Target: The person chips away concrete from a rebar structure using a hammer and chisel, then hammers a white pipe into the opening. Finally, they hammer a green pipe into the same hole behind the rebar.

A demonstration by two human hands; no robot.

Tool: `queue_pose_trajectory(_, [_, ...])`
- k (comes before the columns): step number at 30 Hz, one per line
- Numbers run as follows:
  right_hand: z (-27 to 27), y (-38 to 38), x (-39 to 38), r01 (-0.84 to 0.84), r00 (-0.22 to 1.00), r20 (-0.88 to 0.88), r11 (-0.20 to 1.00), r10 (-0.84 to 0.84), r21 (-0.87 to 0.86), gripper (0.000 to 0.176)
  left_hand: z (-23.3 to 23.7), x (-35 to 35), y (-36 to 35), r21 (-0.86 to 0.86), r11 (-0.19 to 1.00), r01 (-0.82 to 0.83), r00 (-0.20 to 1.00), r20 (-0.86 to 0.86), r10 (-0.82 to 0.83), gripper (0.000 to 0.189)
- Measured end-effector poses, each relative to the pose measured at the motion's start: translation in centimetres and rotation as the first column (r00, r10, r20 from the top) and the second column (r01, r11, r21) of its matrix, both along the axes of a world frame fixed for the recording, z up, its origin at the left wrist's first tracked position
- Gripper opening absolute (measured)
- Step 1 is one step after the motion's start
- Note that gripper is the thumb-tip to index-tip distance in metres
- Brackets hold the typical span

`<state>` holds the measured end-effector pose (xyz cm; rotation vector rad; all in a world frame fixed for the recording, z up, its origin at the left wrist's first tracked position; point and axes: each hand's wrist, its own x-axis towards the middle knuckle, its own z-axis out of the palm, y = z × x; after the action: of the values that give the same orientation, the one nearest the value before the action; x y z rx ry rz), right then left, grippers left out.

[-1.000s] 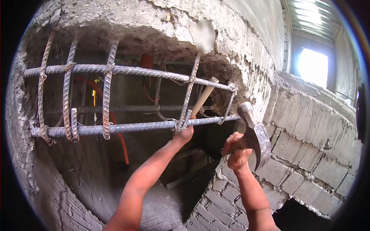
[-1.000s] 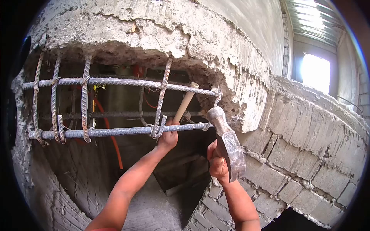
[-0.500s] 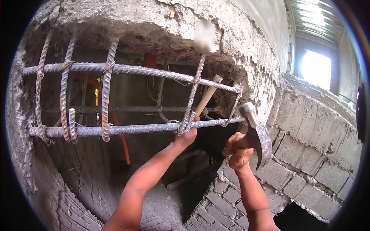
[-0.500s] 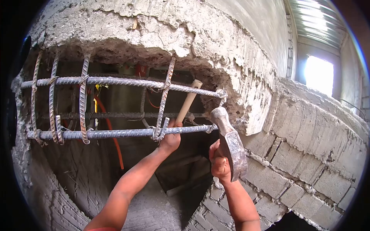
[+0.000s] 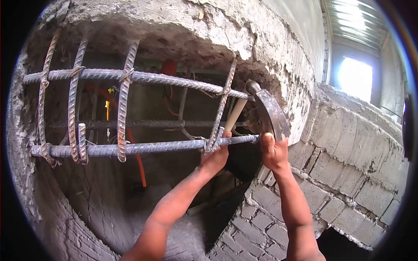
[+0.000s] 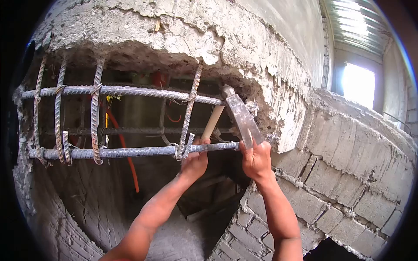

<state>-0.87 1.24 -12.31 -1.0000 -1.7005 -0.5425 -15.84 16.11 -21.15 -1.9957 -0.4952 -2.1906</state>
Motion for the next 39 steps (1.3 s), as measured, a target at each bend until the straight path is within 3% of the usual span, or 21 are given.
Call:
queue_pose_trajectory(6, [-1.0,-1.1,1.3,-0.177,0.982,0.104,0.962,0.158,0.210,0.023,1.8,-0.9,-2.1,-0.146,0.974,0.175,0.983,-0.030,-0.182,0.033])
queue_pose_trajectory(9, [1.7,-2.2,1.7,-0.104,0.963,0.266,0.977,0.052,0.186,0.022,1.3,0.1,-1.7,-0.069,0.979,0.193,0.981,0.042,-0.191,0.035])
queue_pose_trajectory(10, [2.5,-0.8,2.3,0.108,0.908,0.355,0.943,-0.223,0.315,0.024,0.8,0.7,-1.1,-0.006,0.992,0.128,0.989,0.078,-0.127,0.035])
queue_pose_trajectory(11, [3.1,-1.6,1.8,0.076,0.980,0.180,0.994,-0.090,0.082,0.022,0.1,1.3,0.0,-0.006,0.991,0.131,0.989,0.075,-0.130,0.035])
queue_pose_trajectory(13, [3.1,-2.6,1.6,0.098,0.970,0.199,0.976,-0.137,0.193,0.023,-0.4,1.9,2.5,0.109,0.993,0.054,0.996,0.061,-0.061,0.037])
queue_pose_trajectory(14, [2.7,-2.9,1.9,0.093,0.969,0.208,0.975,-0.135,0.202,0.023,0.9,0.6,-0.9,-0.103,0.992,0.077,0.997,0.010,-0.076,0.037])
queue_pose_trajectory(17, [1.2,-3.6,2.5,0.045,0.995,0.080,0.992,-0.055,0.115,0.025,1.1,0.4,-1.1,-0.120,0.956,0.269,0.963,0.053,-0.265,0.035])
queue_pose_trajectory(19, [1.9,-3.8,1.9,-0.022,0.968,0.240,0.934,-0.069,0.355,0.030,0.9,0.8,-0.8,-0.104,0.947,0.305,0.952,0.075,-0.298,0.033])
queue_pose_trajectory(21, [4.1,-1.9,3.2,0.127,0.943,0.295,0.985,-0.157,0.119,0.034,0.8,0.8,-1.1,-0.110,0.986,0.123,0.992,0.004,-0.123,0.032])
queue_pose_trajectory(23, [5.2,-2.8,3.1,0.196,0.963,0.209,0.976,-0.172,-0.098,0.037,0.5,0.9,-0.5,-0.029,0.990,0.140,0.989,0.054,-0.138,0.029])
queue_pose_trajectory(25, [4.5,-3.3,1.7,0.017,0.984,0.168,0.976,-0.055,0.217,0.033,0.7,0.7,-0.7,-0.057,0.989,0.134,0.991,0.030,-0.132,0.026])
queue_pose_trajectory(26, [3.5,-2.7,3.4,0.031,0.977,0.202,0.986,-0.065,0.164,0.029,1.1,0.4,-1.7,-0.192,0.933,0.303,0.953,0.073,-0.295,0.025])
queue_pose_trajectory(29, [2.8,-2.6,5.8,0.186,0.938,0.273,0.976,-0.212,0.117,0.027,0.8,0.9,-0.6,-0.182,0.966,0.183,0.982,0.075,-0.172,0.025])
queue_pose_trajectory(31, [4.7,-2.1,5.3,0.120,0.905,0.390,0.982,-0.169,0.148,0.027,0.9,1.6,-0.5,-0.099,0.963,0.251,0.961,0.140,-0.237,0.034])
queue_pose_trajectory(32, [6.9,-3.8,1.4,0.274,0.942,0.231,0.955,-0.243,-0.112,0.027,1.1,2.0,-0.3,-0.136,0.967,0.216,0.966,0.172,-0.192,0.039])
queue_pose_trajectory(33, [6.5,-3.8,1.6,0.269,0.945,0.225,0.955,-0.237,-0.122,0.027,1.1,2.0,0.1,-0.181,0.967,0.176,0.971,0.192,-0.141,0.044])
queue_pose_trajectory(34, [5.9,-3.7,1.8,0.250,0.942,0.247,0.966,-0.229,-0.059,0.026,1.8,0.3,1.2,-0.367,0.924,0.110,0.990,-0.042,-0.134,0.052])
queue_pose_trajectory(35, [6.7,-3.7,1.7,0.231,0.928,0.295,0.973,-0.229,0.026,0.025,2.4,0.5,1.0,-0.356,0.927,0.116,0.991,-0.023,-0.133,0.052])
queue_pose_trajectory(36, [6.3,-3.9,1.1,0.014,0.938,0.340,0.987,-0.069,0.161,0.020,2.4,0.9,0.3,-0.293,0.930,0.221,0.975,0.086,-0.204,0.050])
queue_pose_trajectory(37, [5.4,-4.3,1.6,0.018,0.939,0.337,0.987,-0.071,0.157,0.020,2.4,1.0,-1.0,-0.231,0.920,0.317,0.943,0.177,-0.281,0.049])
queue_pose_trajectory(39, [4.3,-5.0,3.5,0.075,0.956,0.277,0.993,-0.098,0.091,0.019,0.7,2.6,0.3,-0.206,0.949,0.239,0.958,0.207,-0.197,0.046])
